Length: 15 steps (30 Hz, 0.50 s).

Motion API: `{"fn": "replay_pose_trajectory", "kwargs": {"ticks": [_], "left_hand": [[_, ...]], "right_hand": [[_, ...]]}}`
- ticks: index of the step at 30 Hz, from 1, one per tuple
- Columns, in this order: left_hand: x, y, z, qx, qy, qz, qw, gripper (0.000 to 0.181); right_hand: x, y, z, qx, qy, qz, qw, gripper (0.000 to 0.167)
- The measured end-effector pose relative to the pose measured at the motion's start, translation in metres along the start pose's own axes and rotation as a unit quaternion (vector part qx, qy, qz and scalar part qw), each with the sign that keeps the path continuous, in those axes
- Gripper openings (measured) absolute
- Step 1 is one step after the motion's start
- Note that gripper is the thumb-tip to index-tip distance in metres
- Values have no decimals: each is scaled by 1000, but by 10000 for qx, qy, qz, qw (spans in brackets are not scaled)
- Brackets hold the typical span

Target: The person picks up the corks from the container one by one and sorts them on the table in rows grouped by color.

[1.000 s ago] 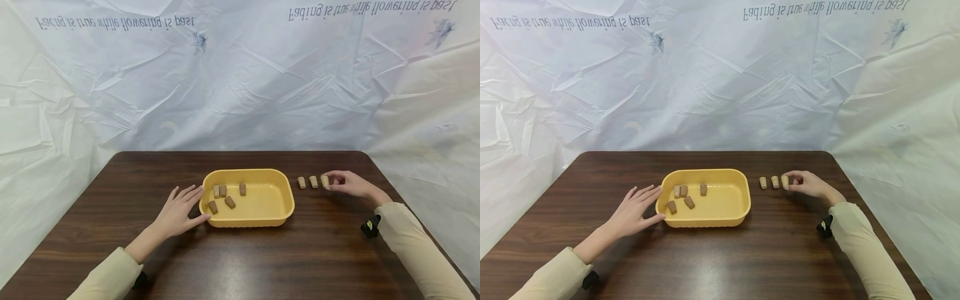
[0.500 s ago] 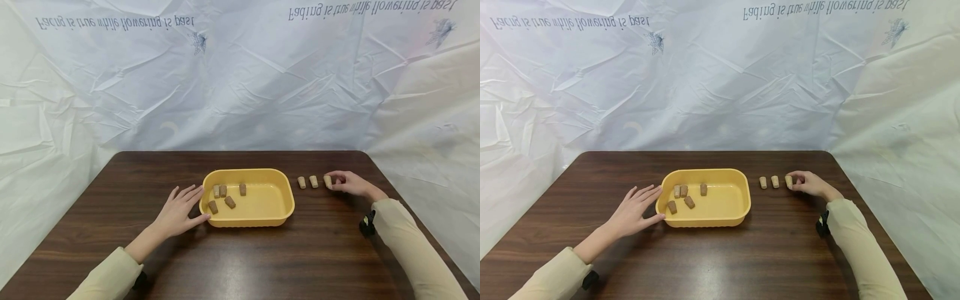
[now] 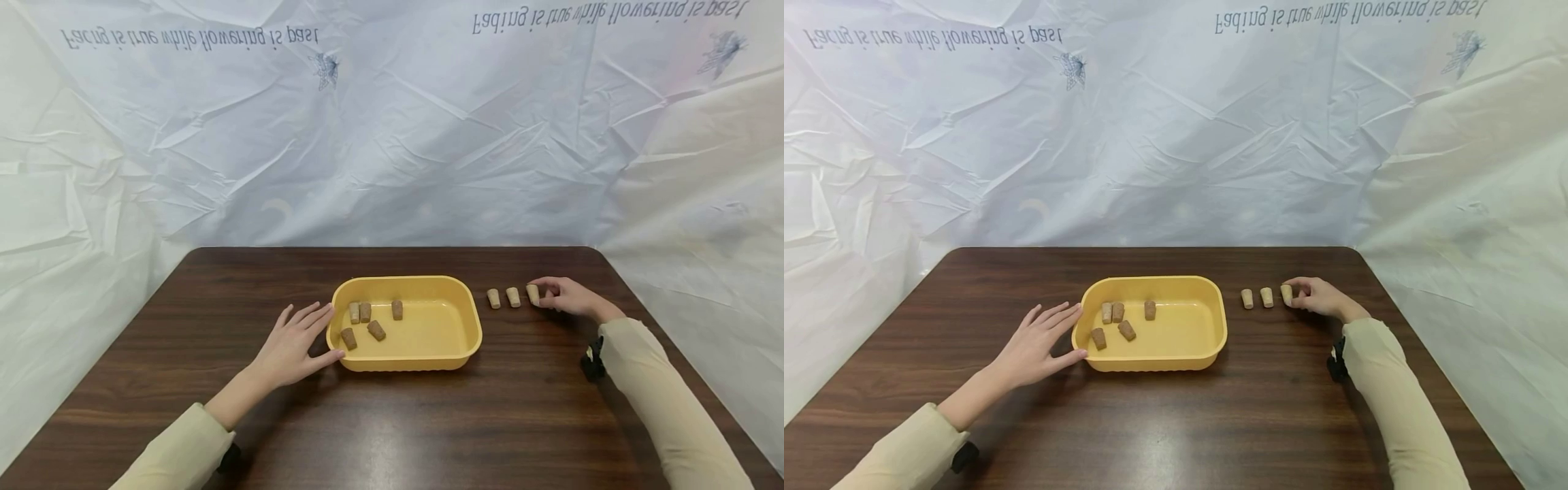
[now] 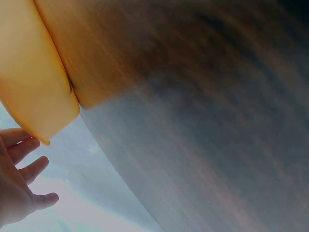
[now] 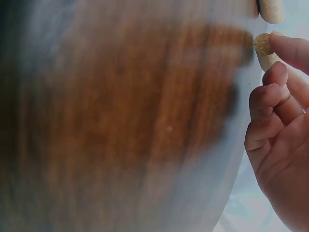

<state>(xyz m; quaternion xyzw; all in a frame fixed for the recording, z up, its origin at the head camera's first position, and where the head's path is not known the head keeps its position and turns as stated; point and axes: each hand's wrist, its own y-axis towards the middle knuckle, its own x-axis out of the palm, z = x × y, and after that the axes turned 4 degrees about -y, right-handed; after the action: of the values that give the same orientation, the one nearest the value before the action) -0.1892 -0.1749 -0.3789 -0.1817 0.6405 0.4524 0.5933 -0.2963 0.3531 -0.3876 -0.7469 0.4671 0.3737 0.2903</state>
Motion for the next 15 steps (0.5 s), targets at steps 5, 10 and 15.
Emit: {"fn": "replay_pose_trajectory", "kwargs": {"ticks": [5,10,15], "left_hand": [[1,0,0,11,10,32,10000,75],[1,0,0,2,8,31,10000,74],[1,0,-1,9,-16,44,10000,74]], "right_hand": [[1,2,0,114,9,-10,9999,46],[1,2,0,194,17,-37,9998,46],[1,2,0,291,76,-96,9995,48]]}}
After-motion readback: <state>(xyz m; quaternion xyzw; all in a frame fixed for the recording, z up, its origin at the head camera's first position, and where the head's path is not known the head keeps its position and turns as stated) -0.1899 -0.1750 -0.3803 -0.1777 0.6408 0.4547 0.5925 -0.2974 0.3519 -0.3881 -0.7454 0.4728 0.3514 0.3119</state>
